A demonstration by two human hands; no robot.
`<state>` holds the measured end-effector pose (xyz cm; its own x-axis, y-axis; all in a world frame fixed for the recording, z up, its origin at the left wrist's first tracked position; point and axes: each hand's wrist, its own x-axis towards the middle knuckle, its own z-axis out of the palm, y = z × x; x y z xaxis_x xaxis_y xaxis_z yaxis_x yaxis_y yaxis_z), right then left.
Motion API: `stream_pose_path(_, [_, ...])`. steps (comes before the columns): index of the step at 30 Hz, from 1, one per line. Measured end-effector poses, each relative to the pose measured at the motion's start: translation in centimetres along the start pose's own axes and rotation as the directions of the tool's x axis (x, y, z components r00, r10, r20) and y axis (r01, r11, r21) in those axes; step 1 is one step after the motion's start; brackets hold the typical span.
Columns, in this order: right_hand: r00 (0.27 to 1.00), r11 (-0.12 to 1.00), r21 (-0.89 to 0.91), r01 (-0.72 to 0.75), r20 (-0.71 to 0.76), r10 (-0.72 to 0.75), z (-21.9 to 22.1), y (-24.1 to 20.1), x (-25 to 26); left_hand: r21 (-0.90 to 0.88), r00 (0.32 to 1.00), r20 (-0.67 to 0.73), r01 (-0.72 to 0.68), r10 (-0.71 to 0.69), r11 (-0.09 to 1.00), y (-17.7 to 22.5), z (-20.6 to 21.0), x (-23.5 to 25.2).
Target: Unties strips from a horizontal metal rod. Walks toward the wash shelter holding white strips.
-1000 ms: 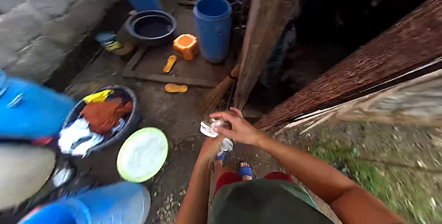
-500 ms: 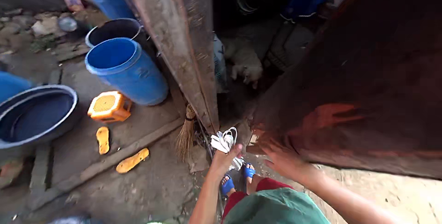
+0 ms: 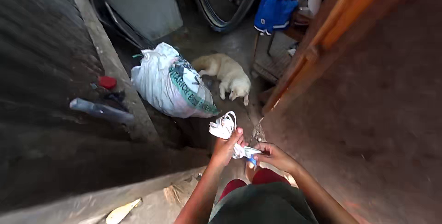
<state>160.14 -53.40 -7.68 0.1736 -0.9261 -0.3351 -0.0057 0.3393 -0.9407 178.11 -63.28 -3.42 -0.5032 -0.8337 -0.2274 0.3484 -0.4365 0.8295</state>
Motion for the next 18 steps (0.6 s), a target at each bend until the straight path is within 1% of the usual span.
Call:
stream_pose_path(2, [0.999, 0.998, -0.053, -0.026, 0.030, 0.027, -3.9, -2.8, 2.3, 0.203, 0.998, -0.044, -0.042, 0.052, 0.978, 2.0, 0.0, 2.8])
stream_pose_path(4, [0.995, 0.989, -0.139, -0.055, 0.079, 0.067, -7.0, -5.9, 5.1, 0.411, 0.995, -0.060, -0.052, 0.083, 0.910, 3.7, 0.3, 5.1])
stream_pose_path(6, [0.984, 0.974, -0.210, -0.086, 0.135, 0.116, -8.9, -8.8, 8.4, 0.539, 0.997, -0.039, -0.033, 0.065, 0.842, 4.9, 0.7, 7.5])
stream_pose_path(8, [0.973, 0.965, -0.243, -0.099, 0.178, 0.145, -9.9, -11.1, 11.8, 0.612, 1.000, 0.006, -0.022, 0.024, 0.790, 5.2, 0.7, 10.3])
stream_pose_path(10, [0.957, 0.961, -0.255, -0.111, 0.234, 0.172, -10.7, -12.5, 15.5, 0.668, 0.998, 0.044, -0.004, -0.035, 0.744, 4.9, -0.3, 13.6])
stream_pose_path(12, [0.929, 0.955, -0.280, -0.100, 0.316, 0.190, -11.9, -13.0, 19.7, 0.726, 0.987, 0.047, 0.071, -0.152, 0.684, 5.6, -1.6, 17.0])
stream_pose_path(14, [0.916, 0.957, -0.289, -0.036, 0.373, 0.147, -13.3, -12.6, 24.5, 0.779, 0.964, 0.039, 0.136, -0.264, 0.613, 6.7, -3.2, 20.8])
stream_pose_path(16, [0.909, 0.942, -0.331, -0.052, 0.375, 0.182, -14.5, -12.9, 28.9, 0.818, 0.955, 0.036, 0.141, -0.294, 0.558, 7.7, -5.2, 24.5])
stream_pose_path(18, [0.902, 0.915, -0.383, -0.127, 0.339, 0.267, -15.5, -15.1, 33.5, 0.816, 0.960, 0.054, 0.116, -0.273, 0.567, 9.4, -7.1, 28.3])
